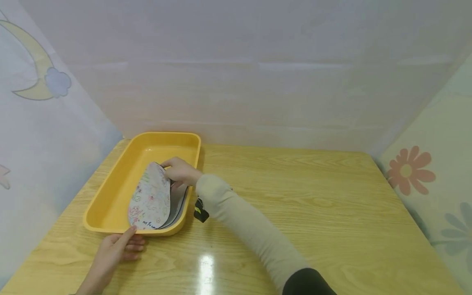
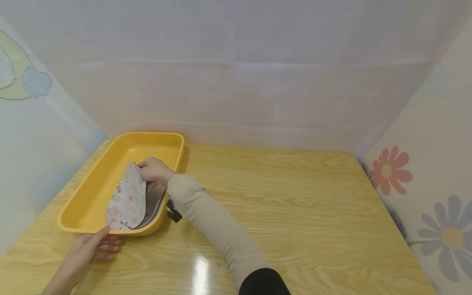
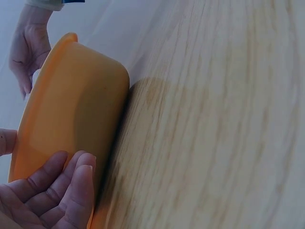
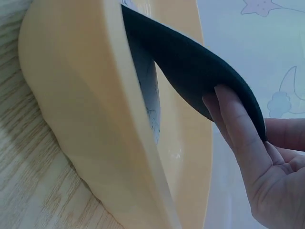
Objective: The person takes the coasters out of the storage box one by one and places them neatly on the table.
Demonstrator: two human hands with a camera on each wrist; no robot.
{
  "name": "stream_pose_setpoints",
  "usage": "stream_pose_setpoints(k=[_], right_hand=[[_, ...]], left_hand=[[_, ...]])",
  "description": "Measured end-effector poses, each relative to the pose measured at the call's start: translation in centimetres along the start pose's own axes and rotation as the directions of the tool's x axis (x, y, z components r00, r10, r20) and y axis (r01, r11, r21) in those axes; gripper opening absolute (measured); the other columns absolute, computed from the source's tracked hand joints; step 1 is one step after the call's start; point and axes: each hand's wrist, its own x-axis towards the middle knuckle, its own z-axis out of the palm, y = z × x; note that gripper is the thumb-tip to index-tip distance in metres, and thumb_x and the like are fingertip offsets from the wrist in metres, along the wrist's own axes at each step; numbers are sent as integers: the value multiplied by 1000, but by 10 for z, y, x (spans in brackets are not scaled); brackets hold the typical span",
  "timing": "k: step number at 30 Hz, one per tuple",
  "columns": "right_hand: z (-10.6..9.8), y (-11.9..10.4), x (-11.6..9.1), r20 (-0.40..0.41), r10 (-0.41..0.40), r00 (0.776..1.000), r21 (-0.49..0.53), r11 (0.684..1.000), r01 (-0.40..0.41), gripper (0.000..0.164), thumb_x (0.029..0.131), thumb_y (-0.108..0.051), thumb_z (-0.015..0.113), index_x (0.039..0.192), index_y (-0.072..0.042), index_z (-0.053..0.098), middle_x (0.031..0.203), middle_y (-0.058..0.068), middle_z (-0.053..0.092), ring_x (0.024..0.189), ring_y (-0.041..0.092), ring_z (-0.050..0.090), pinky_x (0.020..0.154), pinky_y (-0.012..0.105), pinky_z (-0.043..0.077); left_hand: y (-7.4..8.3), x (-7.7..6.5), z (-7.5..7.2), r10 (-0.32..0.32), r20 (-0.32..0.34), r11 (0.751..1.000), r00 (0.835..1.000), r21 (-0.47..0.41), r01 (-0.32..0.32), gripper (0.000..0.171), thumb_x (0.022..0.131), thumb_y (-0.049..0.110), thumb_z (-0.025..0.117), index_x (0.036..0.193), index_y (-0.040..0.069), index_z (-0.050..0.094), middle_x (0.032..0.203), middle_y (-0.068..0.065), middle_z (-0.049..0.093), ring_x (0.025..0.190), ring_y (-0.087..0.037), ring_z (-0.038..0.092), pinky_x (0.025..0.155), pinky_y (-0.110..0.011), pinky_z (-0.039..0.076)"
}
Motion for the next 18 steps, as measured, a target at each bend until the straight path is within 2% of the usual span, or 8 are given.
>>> stream_pose_setpoints(k=[8, 13, 18], right_hand=[[0, 0, -3, 8, -22, 1000, 81, 996, 21, 40, 88, 6, 50, 127, 0, 51, 80, 8, 59, 58, 19, 58, 67, 50, 54], [-1, 1, -4, 19, -21, 1000, 136, 991, 18, 40, 89, 6, 49, 128, 0, 50, 79, 8, 59, 58, 19, 58, 71, 53, 52], [-3, 0, -9, 36, -32, 999, 172, 985, 25, 41, 89, 6, 49, 130, 0, 49, 80, 9, 60, 59, 19, 59, 69, 50, 54]], left_hand=[[0, -1, 1, 6, -7, 1000, 1000, -4, -6, 52, 97, 35, 43, 91, -12, 63, 81, -10, 68, 69, -14, 65, 63, -32, 57], [0, 0, 1, -1, -7, 1000, 1000, -4, 1, 51, 97, 34, 43, 92, -12, 63, 81, -10, 68, 69, -14, 65, 63, -32, 57], [0, 0, 1, -8, -3, 1000, 1000, 0, 8, 52, 97, 35, 43, 94, -13, 62, 82, -10, 68, 70, -14, 65, 63, -32, 57]])
